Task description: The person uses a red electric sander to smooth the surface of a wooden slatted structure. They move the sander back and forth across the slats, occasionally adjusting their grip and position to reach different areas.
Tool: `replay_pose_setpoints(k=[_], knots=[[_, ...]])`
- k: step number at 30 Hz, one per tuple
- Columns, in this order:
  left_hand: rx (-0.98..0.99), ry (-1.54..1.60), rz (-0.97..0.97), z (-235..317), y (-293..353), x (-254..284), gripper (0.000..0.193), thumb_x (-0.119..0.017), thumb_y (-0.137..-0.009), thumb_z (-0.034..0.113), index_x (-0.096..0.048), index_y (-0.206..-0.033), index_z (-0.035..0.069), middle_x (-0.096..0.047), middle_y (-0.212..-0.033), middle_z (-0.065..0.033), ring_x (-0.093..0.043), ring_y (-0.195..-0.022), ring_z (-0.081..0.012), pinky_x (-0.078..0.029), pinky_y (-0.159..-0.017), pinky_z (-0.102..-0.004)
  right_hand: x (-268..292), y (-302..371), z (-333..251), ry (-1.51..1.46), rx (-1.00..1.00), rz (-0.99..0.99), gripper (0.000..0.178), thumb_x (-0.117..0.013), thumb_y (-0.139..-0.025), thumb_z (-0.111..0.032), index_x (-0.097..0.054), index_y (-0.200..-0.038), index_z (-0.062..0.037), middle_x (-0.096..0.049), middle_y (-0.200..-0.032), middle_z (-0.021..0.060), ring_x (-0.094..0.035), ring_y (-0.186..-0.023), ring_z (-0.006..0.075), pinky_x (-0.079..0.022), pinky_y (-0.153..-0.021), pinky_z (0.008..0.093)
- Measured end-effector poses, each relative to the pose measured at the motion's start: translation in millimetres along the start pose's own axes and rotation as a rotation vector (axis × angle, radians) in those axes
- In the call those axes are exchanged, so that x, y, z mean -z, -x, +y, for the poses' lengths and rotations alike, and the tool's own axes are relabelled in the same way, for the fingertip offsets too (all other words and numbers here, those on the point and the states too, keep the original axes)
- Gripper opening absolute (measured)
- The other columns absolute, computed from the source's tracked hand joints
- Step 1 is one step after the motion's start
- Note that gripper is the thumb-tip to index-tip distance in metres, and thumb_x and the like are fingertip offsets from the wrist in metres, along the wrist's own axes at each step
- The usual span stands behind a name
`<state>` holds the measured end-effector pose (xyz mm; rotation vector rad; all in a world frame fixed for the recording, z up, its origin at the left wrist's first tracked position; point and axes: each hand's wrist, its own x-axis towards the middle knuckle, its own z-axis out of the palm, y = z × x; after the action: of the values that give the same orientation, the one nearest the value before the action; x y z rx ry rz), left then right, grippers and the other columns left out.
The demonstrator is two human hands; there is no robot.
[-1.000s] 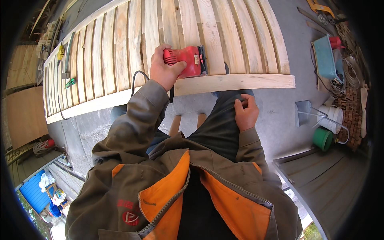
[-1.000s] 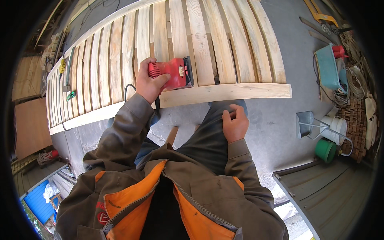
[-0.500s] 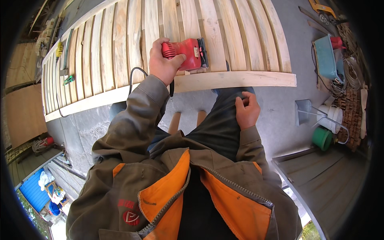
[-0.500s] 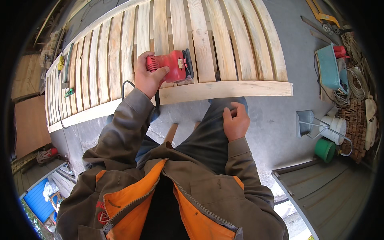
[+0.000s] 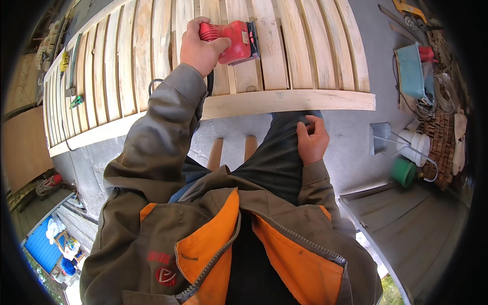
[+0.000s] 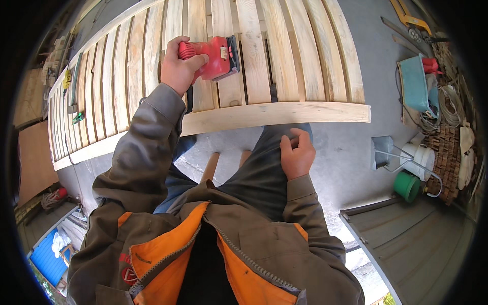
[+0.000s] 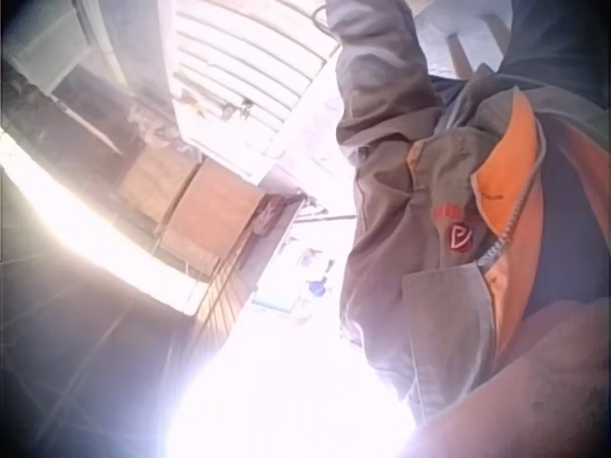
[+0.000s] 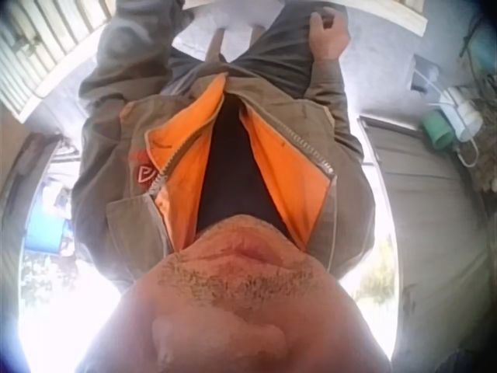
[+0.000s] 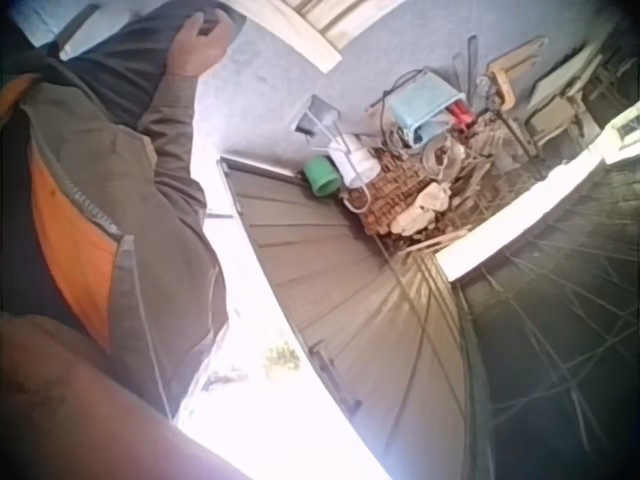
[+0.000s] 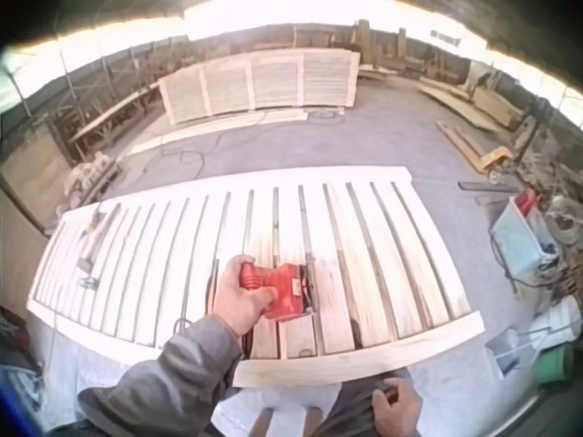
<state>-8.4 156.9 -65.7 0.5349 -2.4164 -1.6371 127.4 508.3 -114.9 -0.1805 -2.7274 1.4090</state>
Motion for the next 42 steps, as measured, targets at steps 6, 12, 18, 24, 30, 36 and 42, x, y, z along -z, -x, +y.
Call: replay_pose_setpoints(k=[6, 12, 18, 24, 30, 36, 42], knots=[[0.018, -0.067, -0.023, 4, 11, 5, 0.078, -0.09, -0.076, 0.027, -0.055, -0.143, 0.007, -0.06, -0.129, -0.0219, -0.067, -0.109, -0.0335, -0.06, -0.095, -0.0436, -1, -2, -3, 0.025, 0.002, 0.0, 0.026, -0.082, -0.089, -0.012, -0.073, -0.112, -0.0026, -0.067, -0.073, 0.0079, -0.063, -0.064, 0.0199, -0.053, -0.063, 0.0368], [0.039, -0.04, -0.05, 3, 45, 11, 0.077, -0.09, -0.077, 0.024, -0.054, -0.142, 0.006, -0.06, -0.129, -0.0229, -0.067, -0.11, -0.0346, -0.059, -0.096, -0.0444, -1, 0, -4, 0.028, 0.033, -0.002, 0.027, -0.082, -0.088, -0.012, -0.073, -0.111, -0.0029, -0.069, -0.073, 0.0092, -0.065, -0.064, 0.022, -0.053, -0.063, 0.0378], [0.003, -0.038, -0.041, -7, 71, 5, 0.075, -0.09, -0.077, 0.022, -0.053, -0.141, 0.007, -0.06, -0.127, -0.022, -0.064, -0.112, -0.034, -0.056, -0.101, -0.0443, 2, 1, -5, 0.045, 0.039, 0.025, 0.026, -0.082, -0.088, -0.013, -0.073, -0.111, -0.0036, -0.072, -0.074, 0.0092, -0.069, -0.065, 0.0243, -0.055, -0.064, 0.0386], [-0.042, 0.285, 0.001, 30, 99, 11, 0.072, -0.088, -0.079, 0.005, -0.049, -0.14, 0.004, -0.063, -0.116, -0.0124, -0.066, -0.097, -0.0199, -0.06, -0.084, -0.034, 5, 11, 4, -0.072, 0.043, 0.019, 0.027, -0.082, -0.089, -0.014, -0.073, -0.112, -0.004, -0.072, -0.076, 0.0094, -0.068, -0.066, 0.0212, -0.055, -0.064, 0.0375], [-0.258, 0.161, 0.076, 44, 134, 19, 0.08, -0.09, -0.076, 0.005, -0.048, -0.144, 0.002, -0.058, -0.123, -0.0121, -0.064, -0.104, -0.0199, -0.059, -0.091, -0.0351, 19, 54, -81, -0.309, 0.152, -0.177, 0.045, -0.082, -0.09, -0.015, -0.067, -0.129, -0.0018, -0.073, -0.092, 0.0102, -0.067, -0.073, 0.0199, -0.058, -0.069, 0.0368], [-0.293, 0.026, 0.172, 54, 175, 15, 0.091, -0.095, -0.07, 0.013, -0.048, -0.146, -0.002, -0.053, -0.133, -0.0209, -0.06, -0.122, -0.0343, -0.053, -0.104, -0.0424, 1, 68, -164, -0.317, 0.539, -0.341, 0.074, -0.082, -0.094, -0.023, -0.047, -0.155, 0.0026, -0.058, -0.135, 0.0218, -0.062, -0.115, 0.032, -0.054, -0.099, 0.0432], [-0.428, -0.003, 0.25, 49, 192, 20, 0.087, -0.095, -0.071, 0.019, -0.05, -0.144, 0.004, -0.055, -0.13, -0.0226, -0.059, -0.119, -0.0423, -0.053, -0.102, -0.0467, -25, 81, -176, -0.201, 0.483, -0.307, 0.077, -0.076, -0.1, -0.023, -0.039, -0.162, 0.0026, -0.05, -0.145, 0.0241, -0.058, -0.128, 0.0321, -0.05, -0.11, 0.0436]])
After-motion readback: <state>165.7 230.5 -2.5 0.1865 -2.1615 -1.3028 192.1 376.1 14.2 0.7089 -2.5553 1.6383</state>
